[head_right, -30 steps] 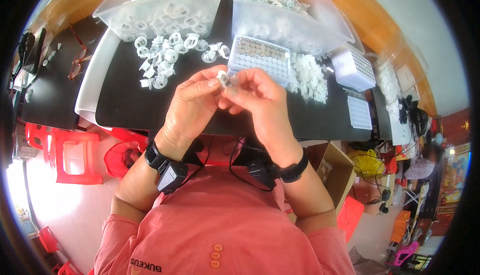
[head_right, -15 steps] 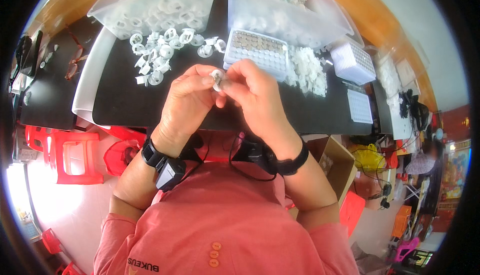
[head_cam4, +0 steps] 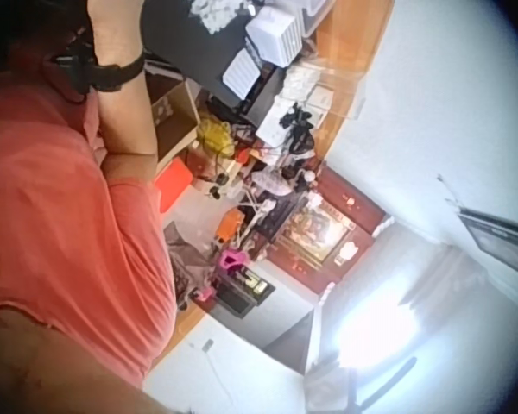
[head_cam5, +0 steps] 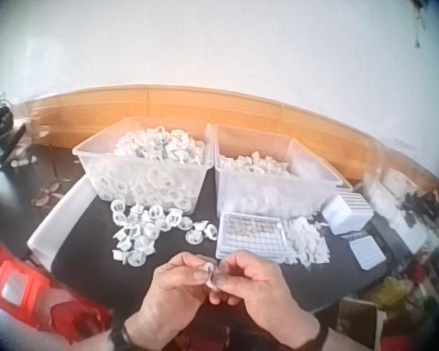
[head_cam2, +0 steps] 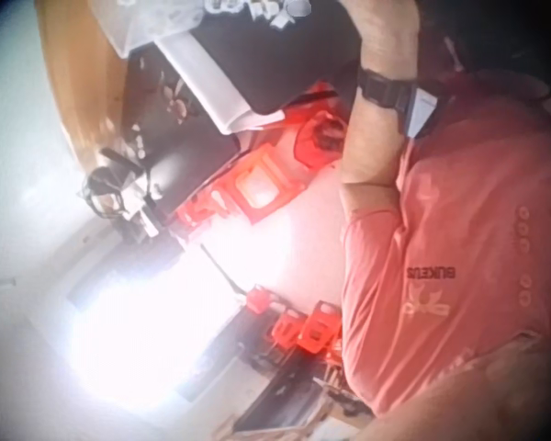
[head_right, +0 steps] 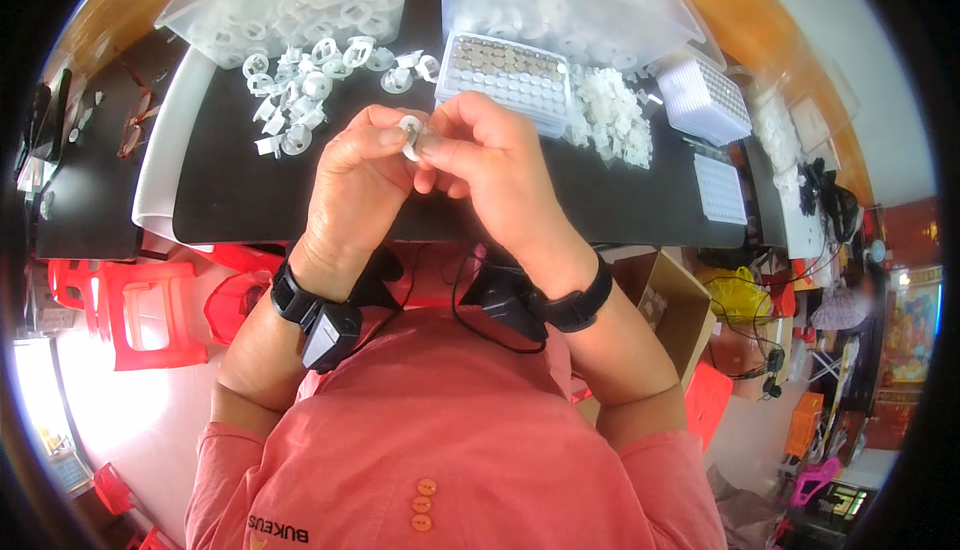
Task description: Manual assembly of small electronic components into white plastic ring housings at a workshop table.
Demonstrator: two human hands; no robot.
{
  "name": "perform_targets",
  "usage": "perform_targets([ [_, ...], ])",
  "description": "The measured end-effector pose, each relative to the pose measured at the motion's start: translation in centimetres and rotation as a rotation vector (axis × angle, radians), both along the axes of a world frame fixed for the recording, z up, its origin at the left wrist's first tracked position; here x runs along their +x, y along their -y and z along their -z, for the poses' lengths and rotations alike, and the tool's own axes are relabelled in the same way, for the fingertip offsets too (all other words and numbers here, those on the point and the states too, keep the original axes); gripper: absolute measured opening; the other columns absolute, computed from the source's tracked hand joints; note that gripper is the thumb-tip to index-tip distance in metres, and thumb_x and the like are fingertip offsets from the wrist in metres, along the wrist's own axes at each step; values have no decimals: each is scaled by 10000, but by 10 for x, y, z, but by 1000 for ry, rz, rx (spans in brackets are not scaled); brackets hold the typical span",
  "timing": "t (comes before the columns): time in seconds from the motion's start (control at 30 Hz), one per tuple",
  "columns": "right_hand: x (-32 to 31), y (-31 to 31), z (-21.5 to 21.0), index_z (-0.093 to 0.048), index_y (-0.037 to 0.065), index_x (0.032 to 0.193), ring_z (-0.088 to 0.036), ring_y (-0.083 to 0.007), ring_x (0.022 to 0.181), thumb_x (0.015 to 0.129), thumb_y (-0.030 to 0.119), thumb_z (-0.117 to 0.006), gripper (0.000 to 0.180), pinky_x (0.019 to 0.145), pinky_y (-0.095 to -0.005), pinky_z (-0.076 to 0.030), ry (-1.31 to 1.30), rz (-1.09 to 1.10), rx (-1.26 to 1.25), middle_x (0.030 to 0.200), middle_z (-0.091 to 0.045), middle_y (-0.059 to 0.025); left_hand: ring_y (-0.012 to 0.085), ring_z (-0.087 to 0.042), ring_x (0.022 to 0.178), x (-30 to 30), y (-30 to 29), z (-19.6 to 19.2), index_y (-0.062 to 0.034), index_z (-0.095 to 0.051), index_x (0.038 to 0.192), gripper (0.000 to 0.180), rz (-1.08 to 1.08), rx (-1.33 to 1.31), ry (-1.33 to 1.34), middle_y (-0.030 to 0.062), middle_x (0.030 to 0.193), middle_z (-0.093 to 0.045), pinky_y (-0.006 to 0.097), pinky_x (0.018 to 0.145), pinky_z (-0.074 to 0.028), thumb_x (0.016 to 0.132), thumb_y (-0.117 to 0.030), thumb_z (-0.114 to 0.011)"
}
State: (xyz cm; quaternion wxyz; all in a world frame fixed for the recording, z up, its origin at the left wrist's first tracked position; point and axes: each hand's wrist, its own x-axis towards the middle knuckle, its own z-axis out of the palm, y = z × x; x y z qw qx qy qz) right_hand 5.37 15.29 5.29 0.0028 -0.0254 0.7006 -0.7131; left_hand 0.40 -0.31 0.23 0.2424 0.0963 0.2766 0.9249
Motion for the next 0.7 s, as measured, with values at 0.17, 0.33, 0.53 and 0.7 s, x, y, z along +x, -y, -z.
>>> perform_targets([
  [0.17, 2, 3, 2, -593, 37, 918, -630, -112, 709, 950, 123, -641, 103, 595, -227, -427, -3, 31, 1, 842, -637, -21, 227, -652, 780, -1, 0, 0, 13, -647, 964, 128, -4, -4, -17, 128, 899, -687, 359, 721, -531, 870, -64, -687],
  [0.33, 8, -1, -6, -591, 22, 950, -625, -106, 730, 957, 69, -633, 63, 651, -235, -455, -33, 4, -12, 859, -644, -29, 229, -654, 767, 0, 0, -5, -8, -623, 1046, 174, 21, 45, 31, 118, 874, -675, 351, 665, -523, 925, -130, -655],
  [0.53, 3, -12, -13, -610, -1, 979, -606, -77, 789, 956, 35, -646, 56, 749, -249, -488, -234, 189, 224, 905, -660, -33, 236, -638, 641, -2, -1, -10, -21, -594, 1056, 234, 164, -50, 28, 114, 850, -655, 318, 493, -463, 967, -230, -645],
  [0.7, 0, -13, -11, -626, -3, 983, -625, -88, 723, 945, 13, -651, 48, 680, -246, -485, -31, 55, 75, 885, -649, -14, 235, -628, 627, -4, 0, -12, -45, -593, 998, 248, 221, -69, 50, 107, 834, -642, 303, 457, -423, 955, -272, -683],
])
